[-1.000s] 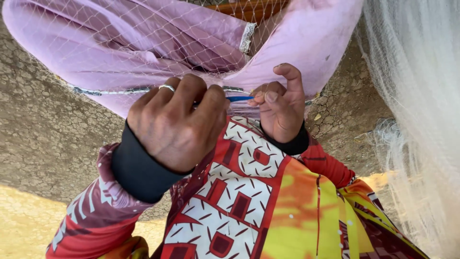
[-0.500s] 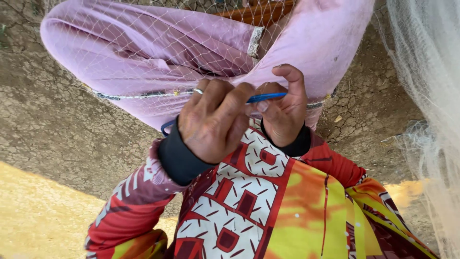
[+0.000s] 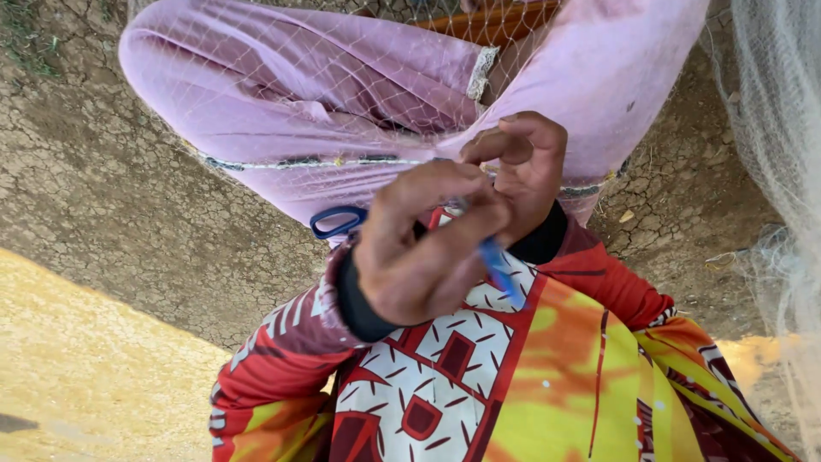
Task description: Repairing a fishing net by cutting damaged sections and weaving new mesh using a netting tool.
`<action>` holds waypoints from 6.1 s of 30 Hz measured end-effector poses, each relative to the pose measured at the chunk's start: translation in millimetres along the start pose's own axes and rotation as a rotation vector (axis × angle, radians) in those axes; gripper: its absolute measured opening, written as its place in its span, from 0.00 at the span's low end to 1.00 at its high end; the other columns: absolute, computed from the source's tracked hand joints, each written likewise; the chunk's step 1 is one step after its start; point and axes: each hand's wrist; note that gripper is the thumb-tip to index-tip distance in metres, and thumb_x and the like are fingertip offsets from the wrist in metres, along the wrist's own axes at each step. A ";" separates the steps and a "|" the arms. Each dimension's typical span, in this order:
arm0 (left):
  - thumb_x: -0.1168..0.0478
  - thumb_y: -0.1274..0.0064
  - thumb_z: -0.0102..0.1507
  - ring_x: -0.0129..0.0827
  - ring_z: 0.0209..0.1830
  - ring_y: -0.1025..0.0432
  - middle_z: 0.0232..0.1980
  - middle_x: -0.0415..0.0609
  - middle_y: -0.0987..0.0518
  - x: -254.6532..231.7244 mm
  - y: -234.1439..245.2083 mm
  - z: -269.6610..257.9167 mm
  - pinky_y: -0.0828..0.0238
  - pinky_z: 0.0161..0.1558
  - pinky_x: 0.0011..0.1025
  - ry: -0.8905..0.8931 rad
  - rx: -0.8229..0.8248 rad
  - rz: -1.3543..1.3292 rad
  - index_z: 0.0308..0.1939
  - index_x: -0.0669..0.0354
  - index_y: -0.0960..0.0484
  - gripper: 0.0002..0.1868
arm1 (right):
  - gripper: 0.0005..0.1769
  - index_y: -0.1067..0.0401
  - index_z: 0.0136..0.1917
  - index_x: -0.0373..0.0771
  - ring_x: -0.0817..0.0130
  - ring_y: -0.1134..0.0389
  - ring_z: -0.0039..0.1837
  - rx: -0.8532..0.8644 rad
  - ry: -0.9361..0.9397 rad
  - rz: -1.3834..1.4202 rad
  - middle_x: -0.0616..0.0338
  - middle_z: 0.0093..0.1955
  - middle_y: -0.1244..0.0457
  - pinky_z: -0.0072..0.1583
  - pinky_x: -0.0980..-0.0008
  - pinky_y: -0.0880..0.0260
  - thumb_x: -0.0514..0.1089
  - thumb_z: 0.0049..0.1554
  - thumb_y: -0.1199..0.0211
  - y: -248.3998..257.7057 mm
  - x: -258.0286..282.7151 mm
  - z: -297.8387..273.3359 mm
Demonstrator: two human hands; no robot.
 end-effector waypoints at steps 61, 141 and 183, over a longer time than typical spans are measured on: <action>0.70 0.42 0.51 0.46 0.36 0.20 0.48 0.50 0.14 -21.1 77.0 -16.0 0.25 0.35 0.36 0.375 1.006 -0.285 0.49 0.63 0.17 0.20 | 0.32 0.44 0.70 0.46 0.59 0.33 0.60 0.384 0.309 0.031 0.49 0.59 0.37 0.63 0.57 0.29 0.26 0.57 0.40 15.9 0.9 -5.6; 0.67 0.38 0.59 0.39 0.32 0.32 0.40 0.51 0.29 32.4 -3.1 -9.8 0.31 0.32 0.33 -0.019 0.277 0.217 0.55 0.63 0.17 0.19 | 0.03 0.33 0.47 0.40 0.83 0.42 0.40 0.036 -0.410 0.495 0.66 0.41 0.38 0.44 0.84 0.42 0.34 0.61 0.47 36.2 5.9 -11.8; 0.55 0.57 0.71 0.43 0.30 0.23 0.34 0.41 0.26 8.9 4.8 -52.2 0.24 0.32 0.41 0.120 0.602 0.079 0.61 0.46 0.21 0.16 | 0.13 0.40 0.50 0.23 0.46 0.27 0.49 0.092 -0.059 0.414 0.31 0.39 0.34 0.54 0.56 0.24 0.31 0.55 0.40 48.5 -47.2 -36.8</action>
Point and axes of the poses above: each hand's wrist, its own z-axis towards the middle knuckle, its own y-axis out of the back of the hand, x = y × z
